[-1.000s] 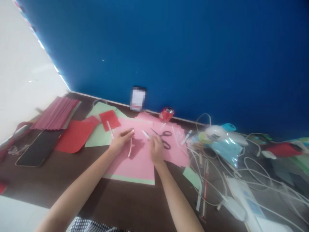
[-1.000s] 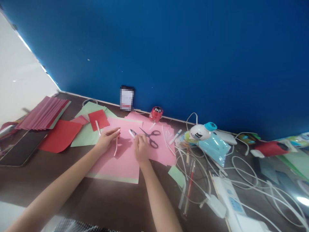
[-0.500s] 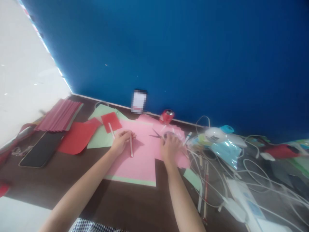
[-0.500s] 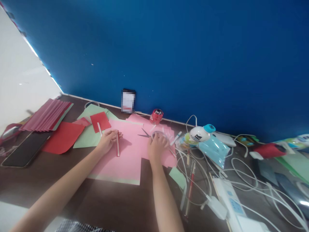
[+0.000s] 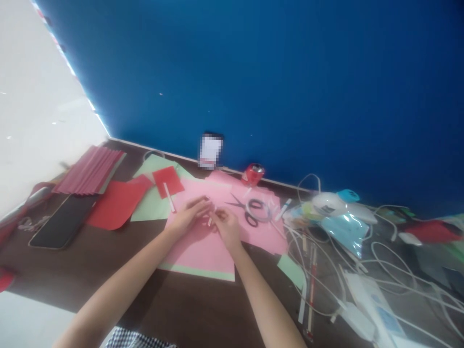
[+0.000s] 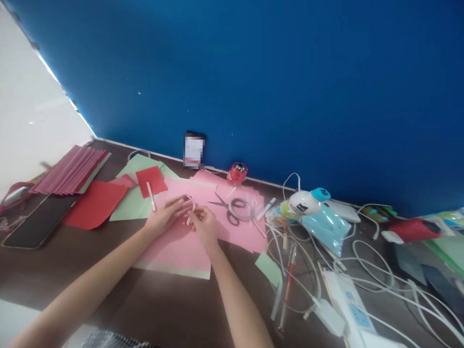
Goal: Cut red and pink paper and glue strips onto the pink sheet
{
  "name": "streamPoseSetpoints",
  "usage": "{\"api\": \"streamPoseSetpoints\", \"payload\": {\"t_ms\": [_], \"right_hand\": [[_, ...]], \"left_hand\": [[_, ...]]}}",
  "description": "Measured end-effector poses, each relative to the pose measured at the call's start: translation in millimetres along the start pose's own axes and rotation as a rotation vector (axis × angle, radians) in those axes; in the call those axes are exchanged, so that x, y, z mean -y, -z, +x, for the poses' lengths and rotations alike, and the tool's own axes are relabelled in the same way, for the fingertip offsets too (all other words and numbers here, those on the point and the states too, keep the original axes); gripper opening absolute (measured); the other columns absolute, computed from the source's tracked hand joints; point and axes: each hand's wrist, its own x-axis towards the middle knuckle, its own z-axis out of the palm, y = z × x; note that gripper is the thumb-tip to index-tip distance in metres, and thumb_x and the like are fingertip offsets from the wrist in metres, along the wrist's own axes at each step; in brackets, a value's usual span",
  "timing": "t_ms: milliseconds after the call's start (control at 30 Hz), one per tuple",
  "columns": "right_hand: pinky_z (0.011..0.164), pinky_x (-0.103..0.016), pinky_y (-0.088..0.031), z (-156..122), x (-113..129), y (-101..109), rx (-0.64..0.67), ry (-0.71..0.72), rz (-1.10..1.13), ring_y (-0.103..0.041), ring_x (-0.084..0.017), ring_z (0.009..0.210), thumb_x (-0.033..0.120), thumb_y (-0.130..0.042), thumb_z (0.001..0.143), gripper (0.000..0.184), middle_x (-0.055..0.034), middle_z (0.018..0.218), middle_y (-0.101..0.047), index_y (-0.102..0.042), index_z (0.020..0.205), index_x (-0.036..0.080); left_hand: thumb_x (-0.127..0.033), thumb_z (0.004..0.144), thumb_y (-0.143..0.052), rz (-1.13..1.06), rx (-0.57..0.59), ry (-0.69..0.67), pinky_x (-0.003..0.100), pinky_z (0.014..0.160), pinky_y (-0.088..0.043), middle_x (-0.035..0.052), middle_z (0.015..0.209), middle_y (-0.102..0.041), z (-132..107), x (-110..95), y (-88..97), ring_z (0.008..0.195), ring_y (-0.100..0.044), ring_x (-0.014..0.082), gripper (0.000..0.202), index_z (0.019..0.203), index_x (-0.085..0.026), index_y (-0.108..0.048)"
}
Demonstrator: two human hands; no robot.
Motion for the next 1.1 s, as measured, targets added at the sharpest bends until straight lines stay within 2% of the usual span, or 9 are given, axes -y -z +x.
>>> {"api": "streamPoseSetpoints", "payload": {"t_ms": [133, 300, 367, 433, 533, 800, 900, 1033, 1100], "right_hand": [[0.042, -0.018, -0.041, 4, 4, 10, -0.177, 0.038, 0.163, -0.053, -0.008, 0.043, 0.034, -0.072, 0.065, 0.027, 0.0049, 0.051, -0.057, -0.054, 0.074, 0.018], [0.041, -0.019, -0.039, 6, -2, 10, -0.229, 0.065, 0.231, -0.049, -0.008, 0.039, 0.033, -0.073, 0.064, 0.028, 0.0069, 0.048, -0.055, -0.051, 0.072, 0.018], [0.041, -0.020, -0.038, 7, -3, 9, -0.248, 0.066, 0.241, -0.048, -0.007, 0.039, 0.033, -0.073, 0.064, 0.028, 0.0069, 0.048, -0.055, -0.051, 0.071, 0.018], [0.041, -0.019, -0.038, 7, -3, 9, -0.268, 0.063, 0.239, -0.048, -0.007, 0.039, 0.033, -0.074, 0.063, 0.028, 0.0068, 0.048, -0.055, -0.051, 0.071, 0.018], [0.040, -0.019, -0.037, 7, -3, 9, -0.279, 0.068, 0.229, -0.047, -0.007, 0.039, 0.032, -0.073, 0.064, 0.027, 0.0070, 0.048, -0.055, -0.051, 0.071, 0.018], [0.042, -0.020, -0.039, 8, -9, 7, -0.233, 0.077, 0.218, -0.046, -0.008, 0.039, 0.033, -0.071, 0.066, 0.027, 0.0076, 0.048, -0.051, -0.049, 0.070, 0.018], [0.044, -0.021, -0.042, 7, -8, 6, -0.242, 0.108, 0.193, -0.049, -0.008, 0.042, 0.033, -0.069, 0.069, 0.028, 0.0072, 0.054, -0.052, -0.047, 0.079, 0.020], [0.055, -0.025, -0.048, 3, -3, 8, -0.343, 0.296, -0.008, -0.057, -0.010, 0.057, 0.030, -0.064, 0.073, 0.031, -0.0004, 0.084, -0.059, -0.044, 0.095, 0.022], [0.063, -0.028, -0.050, 0, -2, 10, -0.322, 0.429, -0.234, -0.058, -0.013, 0.069, 0.028, -0.060, 0.076, 0.020, -0.0051, 0.094, -0.058, -0.050, 0.092, 0.021]], "left_hand": [[-0.030, 0.068, -0.073, 0.282, 0.069, 0.031, 0.040, 0.092, -0.045, 0.0147, 0.121, -0.058, -7, 5, -2.7, 0.107, -0.057, 0.0274, 0.057, 0.120, -0.014, -0.055], [-0.029, 0.073, -0.069, 0.300, 0.038, 0.086, 0.039, 0.084, -0.050, 0.0178, 0.123, -0.055, -10, 5, -8.1, 0.096, -0.063, 0.0239, 0.073, 0.135, -0.015, -0.035], [-0.031, 0.074, -0.067, 0.320, 0.096, 0.083, 0.037, 0.081, -0.051, 0.0165, 0.114, -0.061, -10, 4, -9.1, 0.091, -0.064, 0.0223, 0.059, 0.126, -0.013, -0.046], [-0.034, 0.076, -0.065, 0.382, 0.199, 0.070, 0.034, 0.078, -0.051, 0.0142, 0.100, -0.066, -10, 4, -8.7, 0.086, -0.065, 0.0218, 0.039, 0.106, -0.010, -0.060], [-0.038, 0.077, -0.062, 0.473, 0.283, 0.029, 0.032, 0.074, -0.052, 0.0108, 0.085, -0.068, -9, 7, -7.0, 0.078, -0.065, 0.0203, 0.030, 0.086, -0.010, -0.065], [-0.031, 0.079, -0.056, 0.596, 0.291, -0.079, 0.027, 0.066, -0.050, 0.0064, 0.074, -0.066, -10, 6, -10.1, 0.066, -0.063, 0.0156, 0.021, 0.078, -0.012, -0.064], [-0.025, 0.077, -0.054, 0.624, 0.275, -0.094, 0.027, 0.066, -0.050, 0.0048, 0.071, -0.066, -11, 2, -11.9, 0.066, -0.062, 0.0154, 0.017, 0.073, -0.013, -0.064], [-0.022, 0.076, -0.052, 0.655, 0.211, -0.145, 0.024, 0.064, -0.048, 0.0034, 0.070, -0.066, -10, 0, -10.8, 0.066, -0.061, 0.0150, 0.016, 0.068, -0.014, -0.063], [-0.024, 0.076, -0.053, 0.679, 0.165, -0.178, 0.024, 0.064, -0.046, 0.0032, 0.070, -0.065, -9, 1, -9.3, 0.066, -0.060, 0.0149, 0.016, 0.069, -0.014, -0.064]]}}
